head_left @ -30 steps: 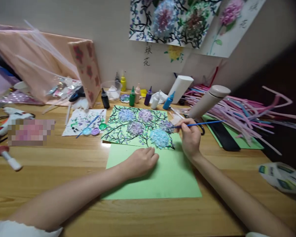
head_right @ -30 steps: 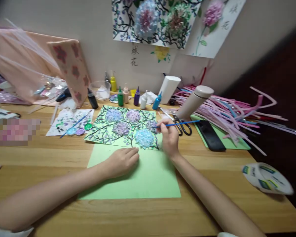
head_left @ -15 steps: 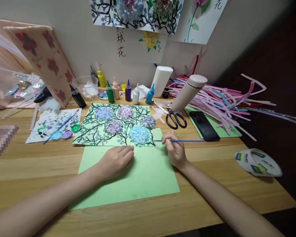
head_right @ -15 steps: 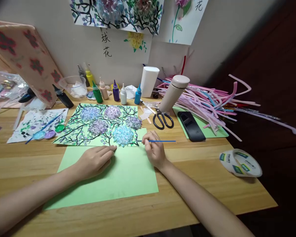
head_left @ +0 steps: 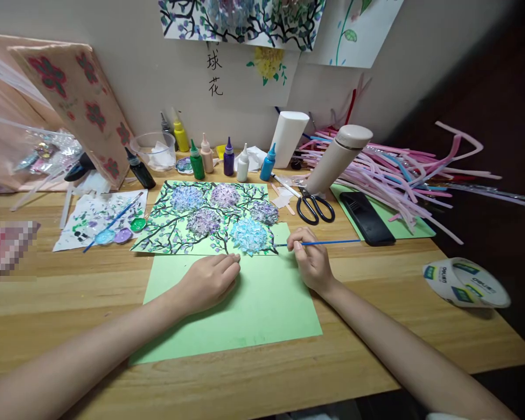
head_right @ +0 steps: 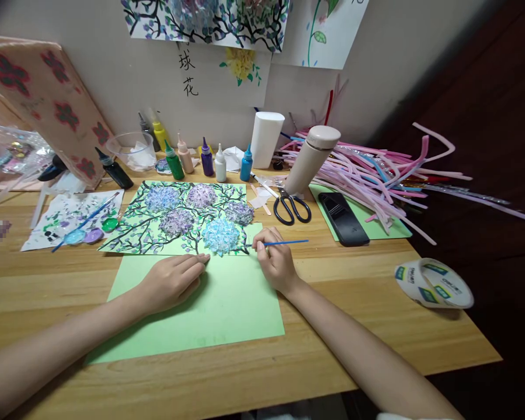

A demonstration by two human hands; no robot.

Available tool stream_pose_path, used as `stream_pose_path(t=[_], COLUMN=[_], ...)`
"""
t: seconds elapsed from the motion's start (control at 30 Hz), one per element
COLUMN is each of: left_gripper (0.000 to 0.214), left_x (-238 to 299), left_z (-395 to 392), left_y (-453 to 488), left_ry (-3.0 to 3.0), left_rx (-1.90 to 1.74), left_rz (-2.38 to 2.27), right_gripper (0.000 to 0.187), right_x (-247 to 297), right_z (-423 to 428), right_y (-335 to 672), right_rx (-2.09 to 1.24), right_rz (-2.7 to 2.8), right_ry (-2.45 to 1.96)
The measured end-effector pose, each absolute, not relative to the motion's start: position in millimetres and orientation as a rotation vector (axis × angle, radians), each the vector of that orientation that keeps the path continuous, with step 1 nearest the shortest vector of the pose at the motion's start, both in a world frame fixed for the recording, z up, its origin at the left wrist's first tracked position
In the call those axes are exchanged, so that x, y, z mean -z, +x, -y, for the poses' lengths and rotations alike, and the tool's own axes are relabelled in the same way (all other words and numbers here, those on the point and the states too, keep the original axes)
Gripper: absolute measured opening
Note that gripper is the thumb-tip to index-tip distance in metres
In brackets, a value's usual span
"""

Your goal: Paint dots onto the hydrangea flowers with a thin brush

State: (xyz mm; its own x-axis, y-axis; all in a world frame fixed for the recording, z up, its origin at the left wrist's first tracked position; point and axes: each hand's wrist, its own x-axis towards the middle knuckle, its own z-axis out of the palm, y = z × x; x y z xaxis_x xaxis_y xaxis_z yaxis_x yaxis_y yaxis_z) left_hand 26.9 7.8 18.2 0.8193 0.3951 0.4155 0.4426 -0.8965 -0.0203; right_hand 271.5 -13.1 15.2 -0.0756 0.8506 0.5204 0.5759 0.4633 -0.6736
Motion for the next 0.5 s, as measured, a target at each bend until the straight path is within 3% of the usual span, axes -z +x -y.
stream_pose_path(t=[0.5], left_gripper=[0.022], left_x=[-17.4], left_z=[-8.1], left_y=[26.9], left_ry=[-2.885], left_rx=[0.625], left_rz=[0.656], right_gripper=[0.019], right_x=[-15.0], right_z=[12.1], right_y=[271.9], right_rx=[-0.346], right_rz=[1.754], right_ry=[-1.228])
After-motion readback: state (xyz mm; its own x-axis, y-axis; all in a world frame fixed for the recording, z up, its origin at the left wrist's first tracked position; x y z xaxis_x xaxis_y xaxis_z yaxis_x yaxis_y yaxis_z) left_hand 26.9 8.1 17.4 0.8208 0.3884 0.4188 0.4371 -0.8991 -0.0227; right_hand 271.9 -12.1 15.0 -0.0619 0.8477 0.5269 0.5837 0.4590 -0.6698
